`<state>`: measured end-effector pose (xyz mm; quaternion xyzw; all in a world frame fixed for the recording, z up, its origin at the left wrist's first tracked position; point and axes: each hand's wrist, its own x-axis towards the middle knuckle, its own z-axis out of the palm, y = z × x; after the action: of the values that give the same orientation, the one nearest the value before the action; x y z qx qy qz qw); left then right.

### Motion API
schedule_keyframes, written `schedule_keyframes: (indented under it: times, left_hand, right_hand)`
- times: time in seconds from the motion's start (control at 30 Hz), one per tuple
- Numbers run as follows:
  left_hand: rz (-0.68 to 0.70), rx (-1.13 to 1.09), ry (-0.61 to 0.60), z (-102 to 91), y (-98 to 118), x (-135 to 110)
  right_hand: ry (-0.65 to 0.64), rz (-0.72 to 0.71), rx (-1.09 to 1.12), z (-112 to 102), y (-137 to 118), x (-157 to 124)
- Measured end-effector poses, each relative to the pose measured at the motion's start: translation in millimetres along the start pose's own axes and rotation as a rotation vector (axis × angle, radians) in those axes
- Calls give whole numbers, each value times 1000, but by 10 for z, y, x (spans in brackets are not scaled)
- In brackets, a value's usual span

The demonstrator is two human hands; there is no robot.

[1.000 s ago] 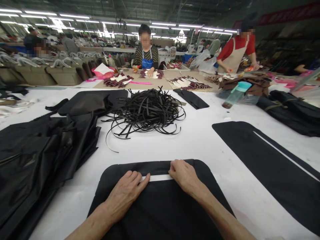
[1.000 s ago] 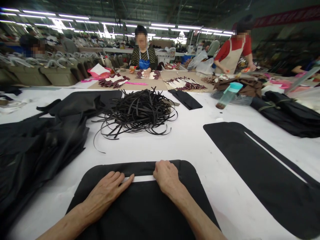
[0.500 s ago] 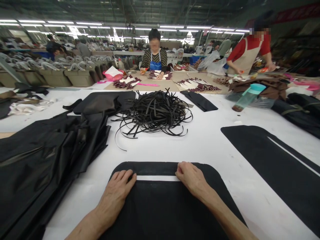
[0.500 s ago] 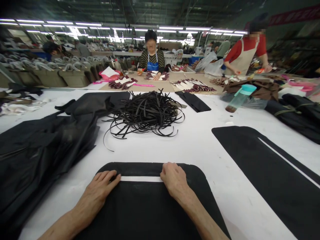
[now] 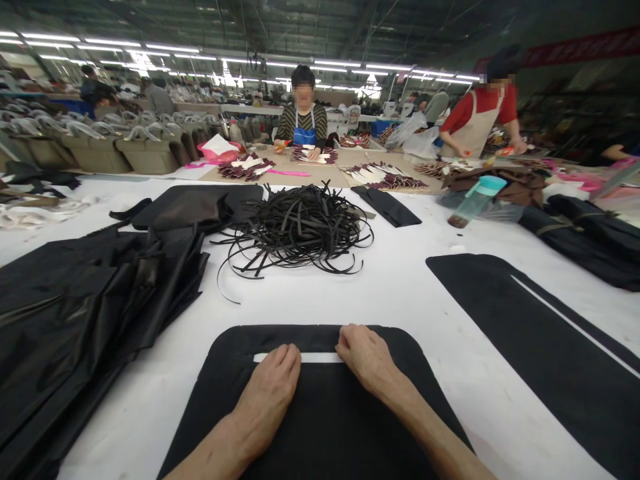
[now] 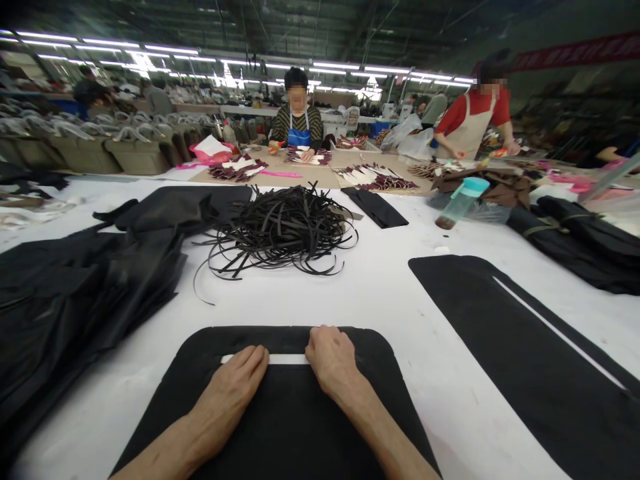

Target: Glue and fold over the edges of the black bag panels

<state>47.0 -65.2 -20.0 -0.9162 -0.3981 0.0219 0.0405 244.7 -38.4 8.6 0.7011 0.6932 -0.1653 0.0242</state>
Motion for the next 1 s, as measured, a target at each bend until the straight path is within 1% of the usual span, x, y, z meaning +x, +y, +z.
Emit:
schedule_keyframes:
  times: [0.1, 0.23, 0.33, 0.4, 0.53, 0.73, 0.83, 0.93, 1.0]
  left_hand:
    - [19, 114, 24, 65, 23, -2]
    - [-23, 144, 39, 18, 112, 68]
    - [-82, 142, 0, -41, 219, 169]
    - [-110, 166, -41, -68, 282, 231]
    - [-120, 195, -81, -109, 340, 299]
    - [-120, 202, -107, -142, 349, 324]
    - [-78, 198, -49, -78, 361, 336]
    - [38, 157, 35, 6, 382, 365]
    - [108, 141, 39, 36, 403, 393]
  right_hand:
    - [0, -17, 25, 11, 36, 0]
    - [14, -25, 42, 30, 45, 18]
    - [22, -33, 68, 51, 62, 30]
    - [18, -64, 106, 58, 103, 25]
    - [6, -166, 199, 25, 257, -27]
    - [37, -240, 235, -53, 539, -166]
    - [54, -231, 218, -46, 632, -202]
    - [55, -193, 194, -26, 657, -201]
    - [43, -157, 173, -26, 637, -187]
